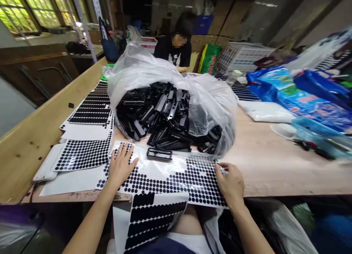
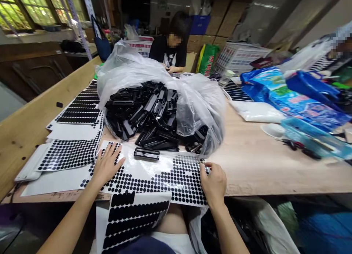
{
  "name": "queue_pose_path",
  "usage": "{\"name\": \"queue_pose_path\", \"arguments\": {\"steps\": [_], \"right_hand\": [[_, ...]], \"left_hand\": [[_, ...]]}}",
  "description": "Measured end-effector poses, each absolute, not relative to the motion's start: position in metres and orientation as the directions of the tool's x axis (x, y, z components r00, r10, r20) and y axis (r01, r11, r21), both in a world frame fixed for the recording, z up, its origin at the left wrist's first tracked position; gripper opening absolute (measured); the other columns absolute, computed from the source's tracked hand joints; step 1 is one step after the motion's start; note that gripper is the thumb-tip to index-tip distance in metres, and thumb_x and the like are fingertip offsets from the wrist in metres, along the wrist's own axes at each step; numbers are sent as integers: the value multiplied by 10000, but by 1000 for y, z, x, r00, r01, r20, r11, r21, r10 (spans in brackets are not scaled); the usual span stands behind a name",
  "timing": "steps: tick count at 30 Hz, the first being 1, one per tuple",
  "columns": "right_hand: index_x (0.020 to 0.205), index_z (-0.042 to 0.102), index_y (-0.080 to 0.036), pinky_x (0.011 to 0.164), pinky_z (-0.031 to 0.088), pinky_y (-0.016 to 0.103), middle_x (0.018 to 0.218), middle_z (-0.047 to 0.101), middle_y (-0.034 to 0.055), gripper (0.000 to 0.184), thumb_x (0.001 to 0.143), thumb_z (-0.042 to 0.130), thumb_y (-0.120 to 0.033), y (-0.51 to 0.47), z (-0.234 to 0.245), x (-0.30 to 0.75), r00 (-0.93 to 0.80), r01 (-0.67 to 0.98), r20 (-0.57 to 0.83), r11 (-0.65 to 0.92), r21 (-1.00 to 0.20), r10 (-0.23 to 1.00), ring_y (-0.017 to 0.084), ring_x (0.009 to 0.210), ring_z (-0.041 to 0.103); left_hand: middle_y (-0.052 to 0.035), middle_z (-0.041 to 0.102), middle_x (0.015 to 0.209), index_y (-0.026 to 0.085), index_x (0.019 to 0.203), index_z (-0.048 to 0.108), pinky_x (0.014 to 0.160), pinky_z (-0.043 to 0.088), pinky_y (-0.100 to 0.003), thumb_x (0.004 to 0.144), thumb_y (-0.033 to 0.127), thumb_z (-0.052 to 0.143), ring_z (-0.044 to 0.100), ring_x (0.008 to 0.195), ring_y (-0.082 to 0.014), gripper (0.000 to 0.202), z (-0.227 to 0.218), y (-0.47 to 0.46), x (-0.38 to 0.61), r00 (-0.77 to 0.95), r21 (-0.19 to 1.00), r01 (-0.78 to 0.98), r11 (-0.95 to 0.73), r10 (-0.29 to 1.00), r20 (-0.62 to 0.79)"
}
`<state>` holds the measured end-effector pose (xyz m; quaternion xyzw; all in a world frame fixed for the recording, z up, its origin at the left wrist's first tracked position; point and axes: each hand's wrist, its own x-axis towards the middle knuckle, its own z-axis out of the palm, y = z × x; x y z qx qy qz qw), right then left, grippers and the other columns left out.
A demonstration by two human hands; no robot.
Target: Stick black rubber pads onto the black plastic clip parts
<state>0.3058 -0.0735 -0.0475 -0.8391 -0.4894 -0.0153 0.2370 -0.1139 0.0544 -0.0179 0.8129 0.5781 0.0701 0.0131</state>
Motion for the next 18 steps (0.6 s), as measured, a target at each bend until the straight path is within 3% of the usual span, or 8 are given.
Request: {"name": "queue_pose_path", "arguments": {"steps": [3,7,13,18], "right_hand": [[995,728,-113,896,524,513,994,740,219,427,913,519,-476,-72,-44,330,628,759,177,-547,-352,758,369,953,687],[896,755,-168,887,537,413,958,755,131,282,908,635,-423,-54,-42,341,661,724,54,-617,-308,749,275,926,703],[1120,687,-154,909,569,444,1138,712,84,304,980,663,-423,-20,-40,332,732,656,-67,-728,-201,678,222,1015,689],[1140,681,-157,881,581,425,1138,708,83,302,989,656,-417,-6,-33,331,759,614,-134,-769,-177,637,215,991,694]], "left_hand": [[-99,287,1697,216,1620,373,1271,200,-610,1051,577,342,255,1581,-343,674,-20,57,-115,321,86,940,-331,941,112],[-96,283,1699,217,1619,374,1270,202,-609,1050,588,326,249,1584,-338,682,-22,58,-116,319,78,942,-327,942,101],[-98,279,1701,209,1617,379,1264,214,-612,1057,574,311,252,1584,-332,671,-20,55,-116,304,61,949,-309,949,85],[-109,285,1699,197,1614,385,1266,213,-612,1058,552,341,250,1584,-335,661,-14,51,-113,290,64,954,-294,955,64]]}}
